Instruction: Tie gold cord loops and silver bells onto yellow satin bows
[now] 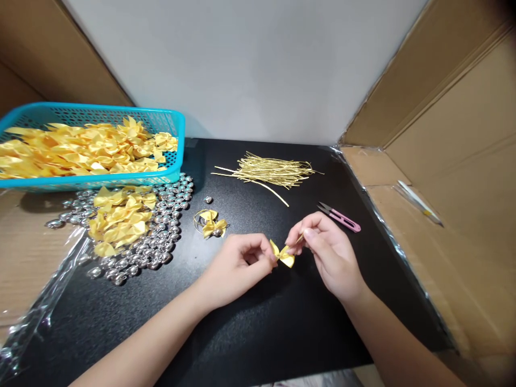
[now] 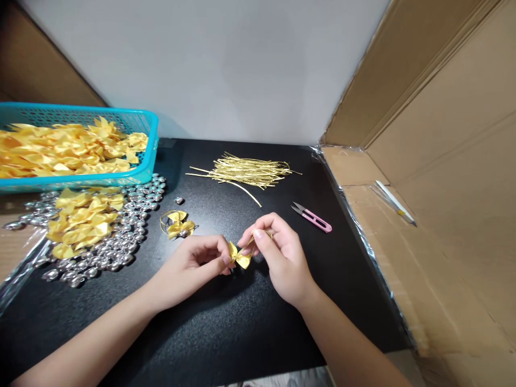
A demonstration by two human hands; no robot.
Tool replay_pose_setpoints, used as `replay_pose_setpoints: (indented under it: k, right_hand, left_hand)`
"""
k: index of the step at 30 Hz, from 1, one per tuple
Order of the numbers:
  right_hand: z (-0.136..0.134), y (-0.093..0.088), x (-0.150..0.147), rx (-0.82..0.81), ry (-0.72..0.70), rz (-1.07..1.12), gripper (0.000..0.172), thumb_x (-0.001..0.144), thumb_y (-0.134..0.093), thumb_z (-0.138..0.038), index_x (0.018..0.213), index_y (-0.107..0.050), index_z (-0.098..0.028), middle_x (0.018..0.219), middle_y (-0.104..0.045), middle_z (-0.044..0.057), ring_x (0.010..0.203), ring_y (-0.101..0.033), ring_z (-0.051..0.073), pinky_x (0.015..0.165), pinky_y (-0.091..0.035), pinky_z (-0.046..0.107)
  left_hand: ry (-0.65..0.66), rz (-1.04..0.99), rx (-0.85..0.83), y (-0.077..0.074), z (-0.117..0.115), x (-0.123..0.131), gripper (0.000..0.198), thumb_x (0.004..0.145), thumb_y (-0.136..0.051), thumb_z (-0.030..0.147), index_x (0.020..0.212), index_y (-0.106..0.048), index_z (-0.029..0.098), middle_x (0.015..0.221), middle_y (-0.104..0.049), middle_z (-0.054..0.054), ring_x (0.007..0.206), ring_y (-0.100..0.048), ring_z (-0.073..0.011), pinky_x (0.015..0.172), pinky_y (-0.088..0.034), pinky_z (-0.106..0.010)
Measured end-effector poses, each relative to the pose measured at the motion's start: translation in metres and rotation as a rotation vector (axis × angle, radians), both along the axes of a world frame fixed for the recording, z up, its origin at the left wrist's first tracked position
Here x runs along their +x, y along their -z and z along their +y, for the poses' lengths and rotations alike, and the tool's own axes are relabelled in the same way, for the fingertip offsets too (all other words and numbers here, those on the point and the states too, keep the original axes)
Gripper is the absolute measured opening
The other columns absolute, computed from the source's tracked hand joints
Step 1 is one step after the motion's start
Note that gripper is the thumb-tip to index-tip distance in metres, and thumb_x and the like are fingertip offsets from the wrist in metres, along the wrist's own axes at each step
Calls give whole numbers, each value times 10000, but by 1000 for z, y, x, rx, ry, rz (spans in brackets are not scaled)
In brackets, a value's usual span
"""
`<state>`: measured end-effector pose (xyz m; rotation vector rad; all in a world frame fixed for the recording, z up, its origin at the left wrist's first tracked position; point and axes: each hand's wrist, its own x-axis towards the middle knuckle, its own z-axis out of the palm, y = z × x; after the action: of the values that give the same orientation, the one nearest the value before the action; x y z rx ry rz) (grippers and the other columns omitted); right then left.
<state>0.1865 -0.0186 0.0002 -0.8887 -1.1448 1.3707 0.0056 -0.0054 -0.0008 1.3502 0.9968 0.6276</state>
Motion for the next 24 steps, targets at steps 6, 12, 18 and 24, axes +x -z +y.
replay_pose_setpoints:
  k: [6, 12, 18, 24]
  right_hand:
    - [-2, 0, 3, 73, -23, 12, 122, 965, -552, -262, 861, -599, -221, 843, -663, -9, 724, -576, 103, 659, -437, 235]
    - [0, 1, 2, 83, 25, 44, 110, 952, -565, -267, 862, -609, -223, 850, -656, -9, 694, -516, 105, 637, -410, 234]
    - [3, 2, 6, 223, 99, -171, 117, 929, -529, -200, 830, -589, -215, 891, -644, 19, 862, -576, 159, 784, -439, 289]
    - [-1, -1, 9, 478, 332, -393, 80, 859, -513, -171, 802, -553, -212, 810, -576, 30, 800, -555, 194, 739, -432, 350]
  left_hand:
    - [-41, 38, 70, -1, 0, 0, 99, 703, -569, 179, 611, -541, 156, 578, -561, 22, 551, -491, -103, 545, -387, -224]
    - [-53, 39, 96, 0, 0, -1, 92, 693, -553, 165, 604, -532, 160, 581, -565, 21, 547, -495, -104, 541, -392, -226]
    - [-76, 38, 131, 0, 0, -2, 101, 702, -560, 159, 603, -539, 155, 587, -571, 22, 549, -493, -97, 530, -398, -211]
    - [-92, 68, 225, -2, 0, -1, 118, 708, -562, 156, 591, -541, 153, 587, -586, 19, 544, -495, -90, 525, -404, -198]
